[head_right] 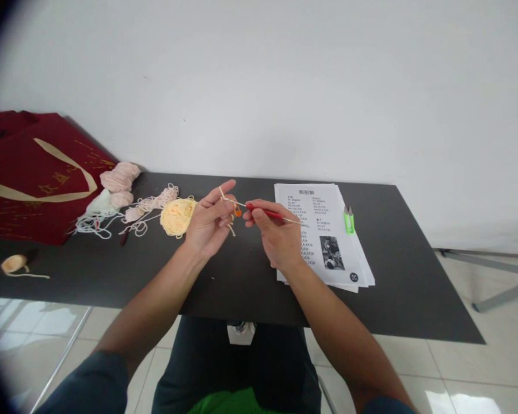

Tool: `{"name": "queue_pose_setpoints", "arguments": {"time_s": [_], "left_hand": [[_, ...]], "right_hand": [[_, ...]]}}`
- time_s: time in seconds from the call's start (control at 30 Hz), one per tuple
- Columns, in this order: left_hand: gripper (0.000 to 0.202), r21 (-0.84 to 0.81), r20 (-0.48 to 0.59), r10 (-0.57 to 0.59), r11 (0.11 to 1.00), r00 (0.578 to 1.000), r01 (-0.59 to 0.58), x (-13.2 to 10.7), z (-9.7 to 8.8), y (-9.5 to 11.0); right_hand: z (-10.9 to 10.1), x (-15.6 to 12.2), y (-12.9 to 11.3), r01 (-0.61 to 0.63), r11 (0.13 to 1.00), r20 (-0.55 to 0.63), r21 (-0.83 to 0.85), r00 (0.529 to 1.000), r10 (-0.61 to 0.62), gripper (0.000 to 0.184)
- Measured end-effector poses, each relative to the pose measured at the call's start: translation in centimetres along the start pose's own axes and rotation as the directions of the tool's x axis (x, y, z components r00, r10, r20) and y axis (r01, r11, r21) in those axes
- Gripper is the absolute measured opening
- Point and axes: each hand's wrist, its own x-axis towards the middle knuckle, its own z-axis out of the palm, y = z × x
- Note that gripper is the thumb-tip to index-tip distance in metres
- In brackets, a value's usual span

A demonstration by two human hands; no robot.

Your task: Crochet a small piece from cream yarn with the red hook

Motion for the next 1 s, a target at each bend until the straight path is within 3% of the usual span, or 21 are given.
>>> {"name": "queue_pose_setpoints", "arguments": {"time_s": [0.13, 0.47, 0.63, 0.8, 1.0], "left_hand": [[0.045, 0.048, 0.004, 0.054, 0.997, 0.999, -0.054, -0.21, 0.11, -0.38], [0.047, 0.095, -0.011, 0.135, 0.986, 0.991, -0.134, -0.34, -0.13, -0.63], [0.044, 0.125, -0.029, 0.194, 0.974, 0.981, -0.188, -0.35, -0.01, -0.71], [0.040, 0.161, -0.061, 0.248, 0.958, 0.967, -0.235, -0.41, 0.07, -0.78], [0.039, 0.217, -0.018, 0.250, 0.946, 0.968, -0.240, -0.39, -0.33, -0.75]], "right_hand": [[-0.01, 0.58, -0.69, -0.065, 0.996, -0.031, 0.062, 0.997, 0.067, 0.018], [-0.37, 0.85, -0.63, 0.009, 1.000, -0.052, 0.024, 0.999, -0.008, 0.014], [-0.54, 0.63, -0.53, 0.123, 0.990, -0.055, -0.068, 0.990, -0.126, 0.011], [-0.75, 0.46, -0.72, 0.278, 0.953, 0.019, -0.120, 0.961, -0.277, 0.006], [-0.85, 0.63, -1.08, 0.204, 0.969, -0.013, -0.136, 0.978, -0.207, 0.004]]}}
